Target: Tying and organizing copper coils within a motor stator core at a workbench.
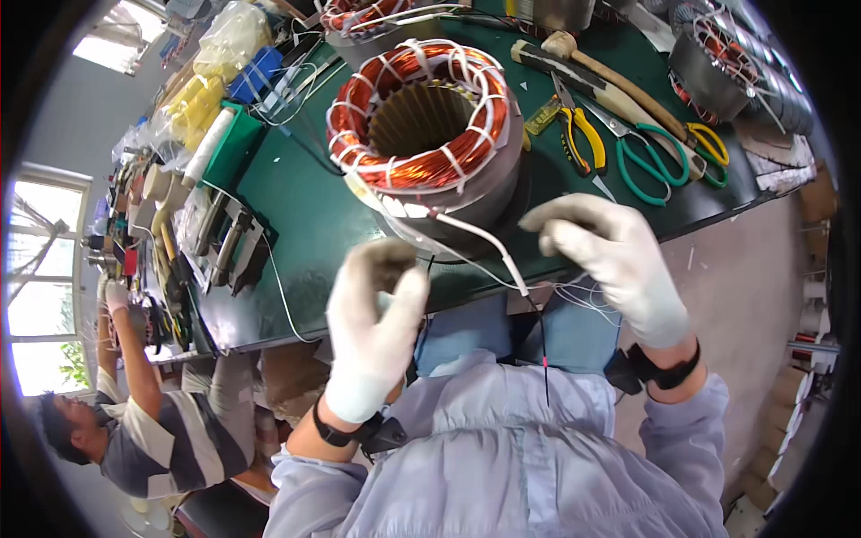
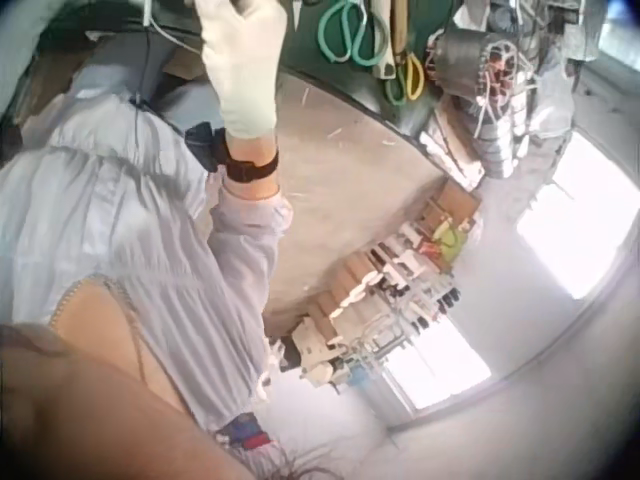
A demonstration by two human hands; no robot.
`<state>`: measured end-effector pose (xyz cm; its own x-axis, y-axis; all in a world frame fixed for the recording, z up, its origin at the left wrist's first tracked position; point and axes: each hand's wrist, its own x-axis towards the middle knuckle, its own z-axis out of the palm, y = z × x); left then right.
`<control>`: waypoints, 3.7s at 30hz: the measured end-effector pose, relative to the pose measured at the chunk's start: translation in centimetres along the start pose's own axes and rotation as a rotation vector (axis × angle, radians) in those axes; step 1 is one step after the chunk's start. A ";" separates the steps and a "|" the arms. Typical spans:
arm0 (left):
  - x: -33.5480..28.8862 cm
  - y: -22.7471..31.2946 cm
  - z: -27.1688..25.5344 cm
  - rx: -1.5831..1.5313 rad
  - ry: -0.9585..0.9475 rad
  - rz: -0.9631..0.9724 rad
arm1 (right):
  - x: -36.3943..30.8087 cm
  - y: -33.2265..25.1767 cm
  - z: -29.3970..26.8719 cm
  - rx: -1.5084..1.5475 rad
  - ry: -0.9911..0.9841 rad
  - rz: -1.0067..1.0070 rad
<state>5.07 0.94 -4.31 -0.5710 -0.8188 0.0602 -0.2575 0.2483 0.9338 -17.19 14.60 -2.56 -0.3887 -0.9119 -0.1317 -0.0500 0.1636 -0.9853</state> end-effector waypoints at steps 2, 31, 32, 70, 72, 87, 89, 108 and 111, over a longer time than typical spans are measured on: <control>0.1 -0.1 2.2 -0.014 0.000 0.034 | 1.0 0.6 1.5 0.174 -0.115 0.004; -0.6 -0.5 -2.3 -0.226 -0.070 0.157 | -0.3 -1.5 12.5 0.657 0.338 -0.026; -0.5 -0.4 -2.6 -0.246 -0.097 0.164 | -0.3 -1.4 12.8 0.665 0.375 -0.108; 1.0 2.7 -0.3 0.181 -0.185 0.402 | 6.0 -1.0 -1.8 0.016 0.384 -0.188; 0.9 3.0 0.0 0.206 -0.166 0.415 | 10.4 -1.9 -3.0 -0.188 0.292 -0.397; 0.9 3.5 0.7 0.180 -0.200 0.357 | 19.2 -14.2 -1.2 -0.489 -0.427 -0.291; 0.8 3.3 0.9 0.154 -0.189 0.359 | 18.7 -11.2 -3.5 -0.101 -0.462 -0.268; -0.2 3.6 5.3 -0.342 -0.153 -0.154 | 4.6 0.3 -2.5 0.716 -0.236 0.310; -0.4 3.3 5.8 -0.367 -0.132 -0.163 | 4.1 0.2 -2.5 0.718 -0.257 0.246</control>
<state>-0.11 5.05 -3.35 -0.6470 -0.7527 -0.1218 -0.0717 -0.0990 0.9925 -21.07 11.78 -3.04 -0.0830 -0.9537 -0.2890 0.6481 0.1686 -0.7427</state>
